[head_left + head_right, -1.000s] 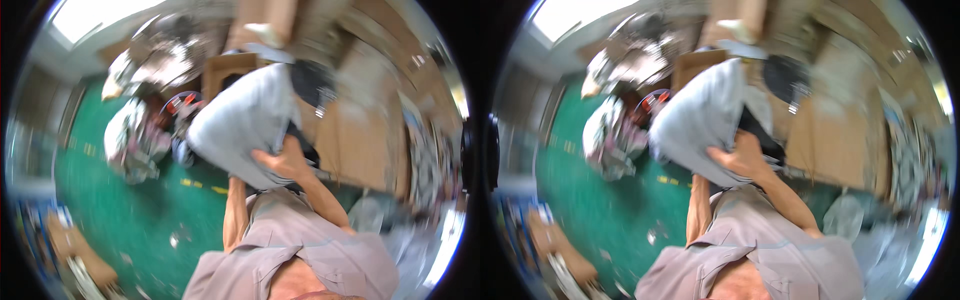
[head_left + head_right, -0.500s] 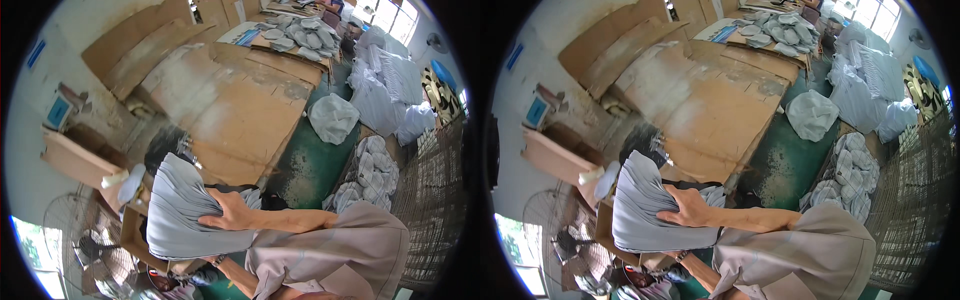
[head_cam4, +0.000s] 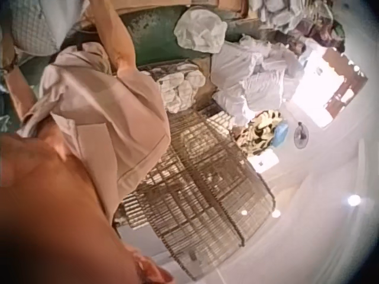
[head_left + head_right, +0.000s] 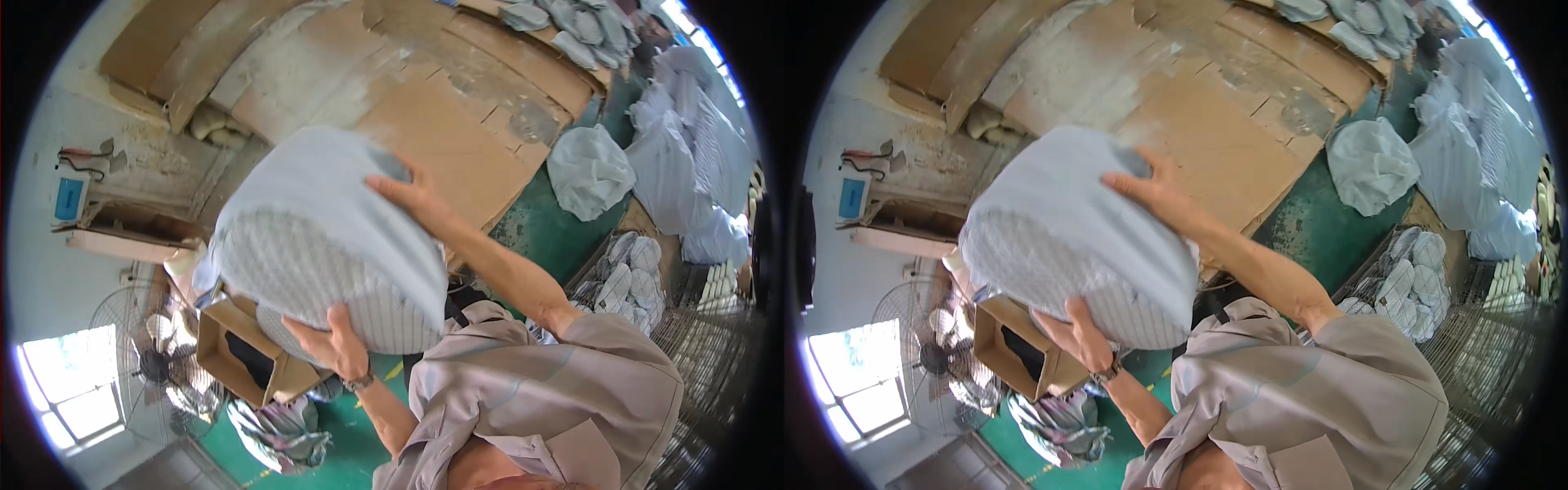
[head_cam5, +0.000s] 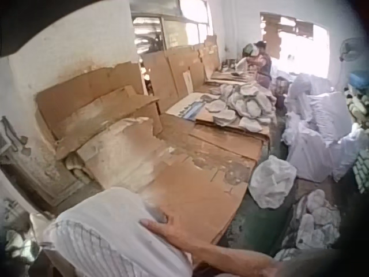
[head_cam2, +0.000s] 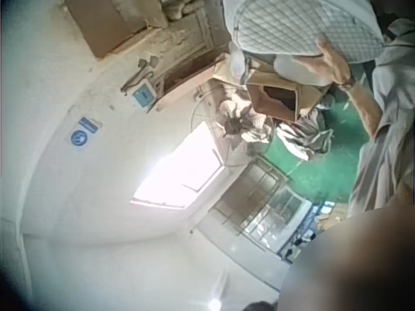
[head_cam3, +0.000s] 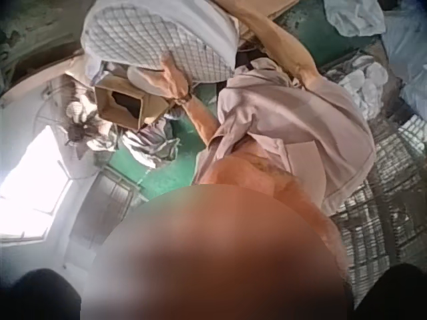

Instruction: Applying adhesive to white mesh pads using an industrial spray gun in a factory environment.

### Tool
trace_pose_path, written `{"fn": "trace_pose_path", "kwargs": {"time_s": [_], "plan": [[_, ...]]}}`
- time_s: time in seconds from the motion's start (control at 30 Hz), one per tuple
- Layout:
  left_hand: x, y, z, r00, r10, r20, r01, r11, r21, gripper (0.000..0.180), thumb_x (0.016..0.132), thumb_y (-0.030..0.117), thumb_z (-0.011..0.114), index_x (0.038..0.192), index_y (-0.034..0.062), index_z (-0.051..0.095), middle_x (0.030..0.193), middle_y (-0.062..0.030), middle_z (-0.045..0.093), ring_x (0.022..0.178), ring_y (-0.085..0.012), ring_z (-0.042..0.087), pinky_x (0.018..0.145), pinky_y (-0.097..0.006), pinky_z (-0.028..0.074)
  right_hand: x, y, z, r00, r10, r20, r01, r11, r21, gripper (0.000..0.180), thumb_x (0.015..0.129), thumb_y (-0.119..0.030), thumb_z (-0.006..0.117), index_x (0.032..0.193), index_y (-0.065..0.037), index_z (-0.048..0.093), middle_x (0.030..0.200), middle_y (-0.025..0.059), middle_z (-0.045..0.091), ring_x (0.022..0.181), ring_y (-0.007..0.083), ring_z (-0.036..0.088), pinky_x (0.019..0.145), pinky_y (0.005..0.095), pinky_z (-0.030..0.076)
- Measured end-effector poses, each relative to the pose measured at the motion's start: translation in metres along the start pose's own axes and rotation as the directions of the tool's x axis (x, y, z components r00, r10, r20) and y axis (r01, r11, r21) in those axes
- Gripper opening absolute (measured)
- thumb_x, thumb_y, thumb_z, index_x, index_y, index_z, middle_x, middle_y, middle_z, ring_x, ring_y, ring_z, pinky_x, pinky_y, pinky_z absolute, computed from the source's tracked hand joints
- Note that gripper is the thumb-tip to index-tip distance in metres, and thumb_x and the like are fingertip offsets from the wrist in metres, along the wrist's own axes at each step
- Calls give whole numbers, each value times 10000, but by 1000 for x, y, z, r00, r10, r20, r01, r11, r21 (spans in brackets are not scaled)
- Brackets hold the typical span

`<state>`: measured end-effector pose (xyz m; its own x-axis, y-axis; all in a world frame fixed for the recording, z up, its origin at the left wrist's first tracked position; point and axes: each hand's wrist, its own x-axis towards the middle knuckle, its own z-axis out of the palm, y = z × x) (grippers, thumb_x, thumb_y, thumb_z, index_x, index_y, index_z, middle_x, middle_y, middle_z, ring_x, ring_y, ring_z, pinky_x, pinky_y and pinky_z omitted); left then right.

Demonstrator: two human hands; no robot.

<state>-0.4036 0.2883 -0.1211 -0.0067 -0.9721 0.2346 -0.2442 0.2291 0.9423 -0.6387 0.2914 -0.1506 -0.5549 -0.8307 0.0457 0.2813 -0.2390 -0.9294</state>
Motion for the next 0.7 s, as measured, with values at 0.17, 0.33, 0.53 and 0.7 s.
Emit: {"fn": "trace_pose_path", "kwargs": {"time_s": [0.17, 0.33, 0.53, 0.7], "plan": [[22, -44, 91, 985, -128, 119, 92, 959, 269, 837, 731, 419, 832, 1326, -48, 474, 1259, -265, 599, 1166, -374, 593, 987, -450, 451, 57, 104, -89, 955, 202, -216, -248, 946, -210, 642, 803, -422, 770, 1211, 52, 625, 1108, 183, 686, 977, 227, 658, 853, 350, 519], [38, -144, 186, 821, -552, 146, 391, 729, 562, 926, 773, 471, 773, 1433, -50, 385, 1373, -294, 517, 1285, -396, 504, 1086, -442, 374, 27, 207, -163, 828, 266, -494, -557, 494, -668, 585, 809, -327, 706, 1236, 62, 612, 1136, 265, 668, 1038, 304, 662, 886, 386, 510], [3, -210, 144, 843, -345, 413, 297, 938, 178, 975, 757, 449, 793, 1467, -42, 341, 1459, -251, 436, 1329, -342, 462, 1090, -421, 384, -76, 209, -151, 887, 278, -370, -425, 805, -414, 587, 888, -333, 673, 1303, 67, 564, 1082, 197, 685, 999, 227, 650, 840, 338, 513], [-41, -208, 131, 764, -487, 424, 535, 845, 7, 935, 804, 426, 773, 1470, -52, 324, 1413, -239, 476, 1283, -296, 493, 1073, -386, 392, -87, 172, -131, 841, 472, -263, -533, 805, -260, 816, 891, -446, 691, 1457, 59, 389, 1299, 198, 575, 1099, 210, 588, 930, 326, 474]]}}
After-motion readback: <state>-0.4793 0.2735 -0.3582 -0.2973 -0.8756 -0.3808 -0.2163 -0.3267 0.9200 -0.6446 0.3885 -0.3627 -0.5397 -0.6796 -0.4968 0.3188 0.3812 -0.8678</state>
